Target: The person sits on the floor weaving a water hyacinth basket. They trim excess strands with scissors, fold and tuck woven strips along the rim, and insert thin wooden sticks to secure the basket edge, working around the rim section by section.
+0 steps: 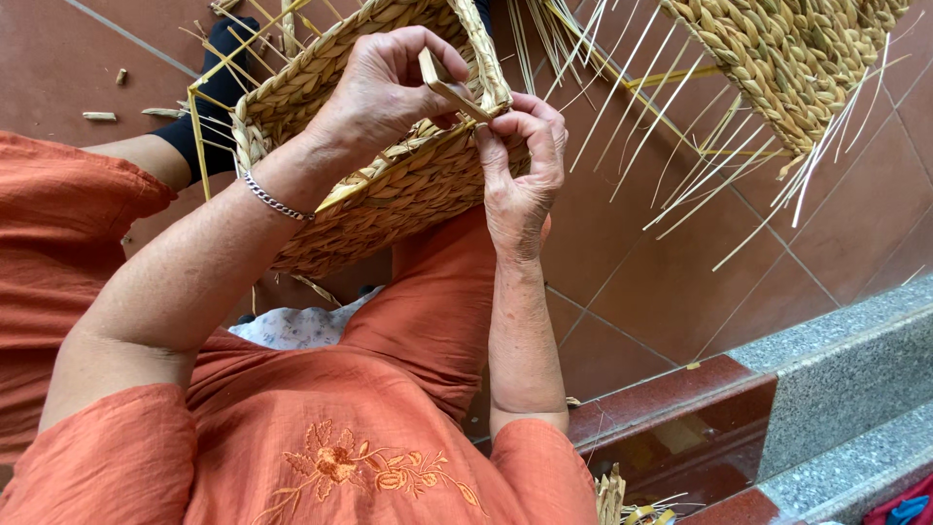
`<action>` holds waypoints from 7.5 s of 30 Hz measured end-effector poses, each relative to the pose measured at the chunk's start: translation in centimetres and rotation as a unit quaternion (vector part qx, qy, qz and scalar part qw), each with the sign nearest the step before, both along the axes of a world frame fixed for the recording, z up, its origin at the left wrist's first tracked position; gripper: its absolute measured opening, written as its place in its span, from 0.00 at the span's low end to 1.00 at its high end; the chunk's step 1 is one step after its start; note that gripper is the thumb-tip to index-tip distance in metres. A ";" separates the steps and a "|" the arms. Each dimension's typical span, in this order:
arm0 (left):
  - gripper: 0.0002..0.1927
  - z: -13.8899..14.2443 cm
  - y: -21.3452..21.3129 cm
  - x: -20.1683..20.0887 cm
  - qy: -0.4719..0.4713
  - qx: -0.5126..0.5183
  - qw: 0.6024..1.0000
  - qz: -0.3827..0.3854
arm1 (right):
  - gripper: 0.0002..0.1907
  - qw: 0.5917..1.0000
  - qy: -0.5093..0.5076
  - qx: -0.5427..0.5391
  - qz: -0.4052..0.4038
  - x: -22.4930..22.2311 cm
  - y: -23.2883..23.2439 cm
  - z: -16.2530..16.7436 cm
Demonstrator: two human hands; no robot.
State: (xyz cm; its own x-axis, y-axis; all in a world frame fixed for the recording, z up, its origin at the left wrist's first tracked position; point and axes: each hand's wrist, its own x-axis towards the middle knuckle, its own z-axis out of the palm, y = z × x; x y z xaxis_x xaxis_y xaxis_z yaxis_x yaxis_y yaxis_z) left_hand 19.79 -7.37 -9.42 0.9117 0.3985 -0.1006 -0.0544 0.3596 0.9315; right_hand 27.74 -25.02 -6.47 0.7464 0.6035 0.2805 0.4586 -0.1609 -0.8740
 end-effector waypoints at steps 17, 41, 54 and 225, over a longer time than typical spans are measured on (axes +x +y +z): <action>0.13 0.6 0.8 -0.1 0.059 -0.102 0.988 -0.099 | 0.06 1.000 -0.017 -0.010 0.001 0.1 -2.7 0.6; 0.15 0.5 -3.5 -2.4 -0.070 0.490 0.863 0.096 | 0.14 0.975 0.139 -0.157 0.068 -1.0 -3.1 0.9; 0.25 0.9 -3.5 -1.8 -0.157 0.510 0.836 0.126 | 0.15 0.989 0.010 -0.083 0.121 -3.9 -2.8 2.8; 0.04 -3.5 2.4 0.5 0.027 0.677 0.733 0.064 | 0.37 0.992 0.087 -0.030 0.083 4.2 1.1 -2.8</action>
